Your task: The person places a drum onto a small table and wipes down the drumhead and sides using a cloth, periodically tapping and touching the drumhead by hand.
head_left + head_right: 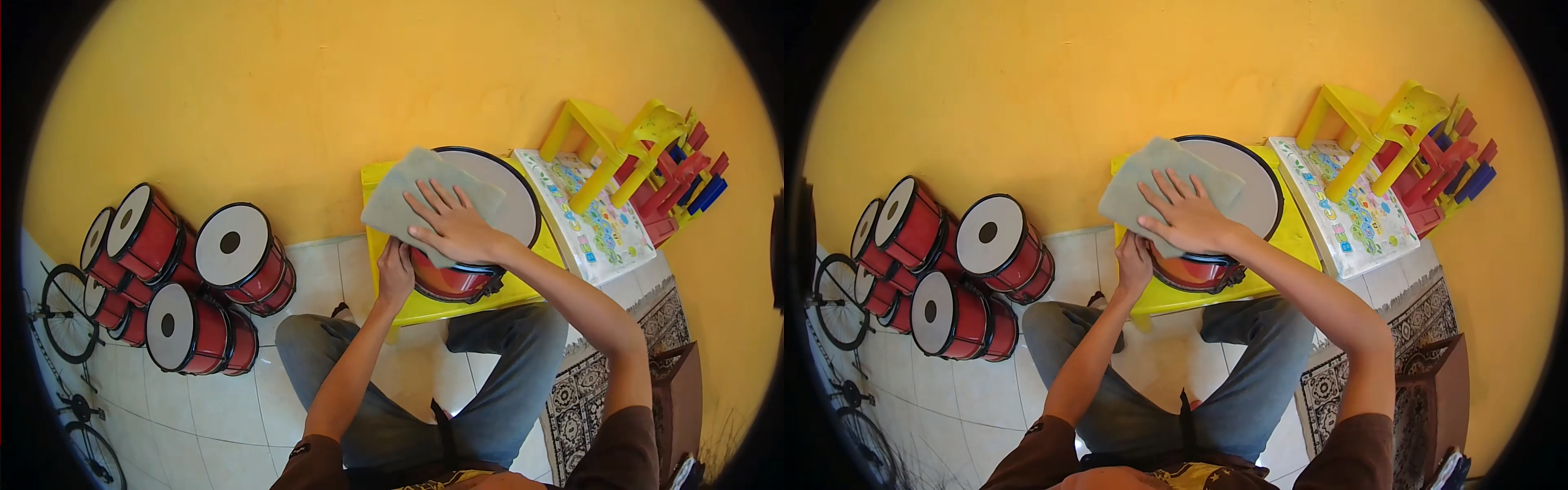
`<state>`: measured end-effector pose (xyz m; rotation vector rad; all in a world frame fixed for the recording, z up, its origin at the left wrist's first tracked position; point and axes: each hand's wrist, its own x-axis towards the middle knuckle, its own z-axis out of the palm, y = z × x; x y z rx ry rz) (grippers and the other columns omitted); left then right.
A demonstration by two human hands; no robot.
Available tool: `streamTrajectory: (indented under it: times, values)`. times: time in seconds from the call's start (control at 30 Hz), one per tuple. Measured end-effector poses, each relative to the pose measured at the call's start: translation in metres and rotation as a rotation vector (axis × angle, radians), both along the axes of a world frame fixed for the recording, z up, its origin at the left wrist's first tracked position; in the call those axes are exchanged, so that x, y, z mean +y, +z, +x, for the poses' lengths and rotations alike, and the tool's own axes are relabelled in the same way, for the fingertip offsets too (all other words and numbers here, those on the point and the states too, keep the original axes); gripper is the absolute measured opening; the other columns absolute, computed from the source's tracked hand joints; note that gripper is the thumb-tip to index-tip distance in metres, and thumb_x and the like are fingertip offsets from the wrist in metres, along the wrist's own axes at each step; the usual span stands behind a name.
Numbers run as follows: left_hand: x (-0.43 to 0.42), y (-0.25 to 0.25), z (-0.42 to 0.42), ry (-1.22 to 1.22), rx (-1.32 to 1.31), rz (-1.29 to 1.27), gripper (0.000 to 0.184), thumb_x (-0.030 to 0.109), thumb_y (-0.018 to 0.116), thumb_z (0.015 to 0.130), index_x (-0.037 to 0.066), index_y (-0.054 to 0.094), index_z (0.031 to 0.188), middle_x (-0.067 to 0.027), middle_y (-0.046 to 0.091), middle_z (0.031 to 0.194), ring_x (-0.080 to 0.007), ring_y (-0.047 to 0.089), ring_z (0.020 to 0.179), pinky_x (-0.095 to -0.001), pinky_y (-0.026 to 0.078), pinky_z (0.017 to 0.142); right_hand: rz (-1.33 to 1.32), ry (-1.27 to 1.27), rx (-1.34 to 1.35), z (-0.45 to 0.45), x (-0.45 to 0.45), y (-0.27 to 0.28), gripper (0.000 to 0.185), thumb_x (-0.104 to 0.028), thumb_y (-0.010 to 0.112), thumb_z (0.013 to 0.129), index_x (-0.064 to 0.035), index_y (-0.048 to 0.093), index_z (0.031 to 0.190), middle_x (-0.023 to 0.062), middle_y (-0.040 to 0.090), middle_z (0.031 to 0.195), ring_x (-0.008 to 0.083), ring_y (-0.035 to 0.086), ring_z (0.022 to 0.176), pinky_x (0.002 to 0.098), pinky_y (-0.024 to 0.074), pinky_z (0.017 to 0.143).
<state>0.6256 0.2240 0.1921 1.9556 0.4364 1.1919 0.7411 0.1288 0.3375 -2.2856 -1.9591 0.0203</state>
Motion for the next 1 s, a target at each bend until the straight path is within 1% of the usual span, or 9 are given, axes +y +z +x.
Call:
streamTrajectory:
  times: [0.07,0.1,0.2,0.27,0.47,0.5,0.7,0.8,1.0]
  values:
    - [0.004,-0.009,0.001,0.029,-0.030,0.102,0.028,0.000,0.044,0.096,-0.007,0.055,0.120,-0.0284,0.063,0.098,-0.0456,0.064,0.091,-0.0453,0.051,0.079,-0.063,-0.018,0.019,-0.010,-0.024,0.005,0.076,-0.061,0.028,0.099,-0.0133,0.017,0.156,0.0214,0.010,0.161,0.0377,0.005,0.149,0.0550,0.0039,0.118]
    - [0.008,-0.019,0.004,0.023,-0.035,0.148,0.028,0.000,0.044,0.096,-0.008,0.055,0.121,-0.0292,0.063,0.098,-0.0454,0.064,0.091,-0.0455,0.051,0.079,-0.076,-0.021,0.027,-0.014,-0.036,0.008,0.077,-0.062,0.027,0.098,-0.0131,0.016,0.156,0.0222,0.009,0.161,0.0381,0.005,0.149,0.0553,0.0032,0.118]
    - [0.002,-0.002,0.002,-0.009,0.023,-0.006,0.039,0.001,0.044,0.097,-0.007,0.047,0.135,-0.0311,0.058,0.122,-0.0466,0.058,0.112,-0.0445,0.049,0.091,-0.116,-0.163,0.075,-0.007,-0.063,0.011,0.084,-0.067,0.028,0.095,-0.0099,0.014,0.156,0.0237,0.006,0.160,0.0383,0.002,0.149,0.0567,0.0035,0.117]
    - [-0.001,0.009,0.000,-0.025,-0.003,-0.003,0.043,0.001,0.043,0.098,-0.005,0.041,0.140,-0.0296,0.054,0.130,-0.0441,0.056,0.117,-0.0431,0.048,0.094,-0.127,-0.346,0.073,0.003,-0.071,0.008,0.088,-0.069,0.028,0.094,-0.0081,0.014,0.156,0.0239,0.006,0.161,0.0381,0.001,0.150,0.0570,0.0041,0.117]
    - [0.001,0.001,0.001,-0.059,0.029,-0.046,0.048,0.003,0.041,0.100,-0.004,0.032,0.147,-0.0264,0.047,0.142,-0.0406,0.050,0.127,-0.0402,0.045,0.101,-0.053,-0.574,-0.021,0.060,-0.035,0.001,0.087,-0.068,0.031,0.093,-0.0064,0.021,0.154,0.0252,0.015,0.159,0.0393,0.009,0.149,0.0587,0.0089,0.116]
    - [0.002,0.000,0.001,-0.060,0.027,-0.057,0.048,0.004,0.041,0.100,-0.005,0.033,0.146,-0.0264,0.046,0.142,-0.0408,0.050,0.128,-0.0400,0.044,0.101,0.017,-0.538,-0.060,0.070,-0.025,-0.006,0.086,-0.067,0.032,0.093,-0.0064,0.024,0.153,0.0255,0.020,0.157,0.0401,0.014,0.147,0.0593,0.0112,0.115]
    - [0.001,0.001,0.001,-0.027,-0.004,-0.016,0.046,0.005,0.040,0.101,-0.006,0.034,0.145,-0.0264,0.045,0.143,-0.0412,0.049,0.128,-0.0407,0.043,0.102,0.117,-0.237,-0.102,0.076,0.039,-0.014,0.083,-0.067,0.034,0.093,-0.0078,0.028,0.152,0.0254,0.022,0.156,0.0410,0.018,0.146,0.0598,0.0131,0.115]
    - [0.003,0.000,0.002,-0.025,0.015,-0.021,0.046,0.005,0.040,0.101,-0.006,0.034,0.145,-0.0267,0.045,0.143,-0.0414,0.049,0.128,-0.0409,0.043,0.102,0.268,-0.048,-0.095,0.057,0.069,-0.018,0.077,-0.065,0.035,0.094,-0.0069,0.038,0.145,0.0255,0.032,0.150,0.0403,0.025,0.142,0.0583,0.0159,0.113]
    - [0.002,-0.002,0.001,-0.068,0.044,-0.060,0.046,0.004,0.040,0.100,-0.006,0.034,0.145,-0.0266,0.045,0.143,-0.0416,0.049,0.128,-0.0409,0.043,0.102,0.244,-0.056,-0.070,0.071,0.091,-0.004,0.067,-0.062,0.037,0.095,-0.0049,0.051,0.127,0.0209,0.048,0.126,0.0351,0.039,0.125,0.0525,0.0234,0.106]
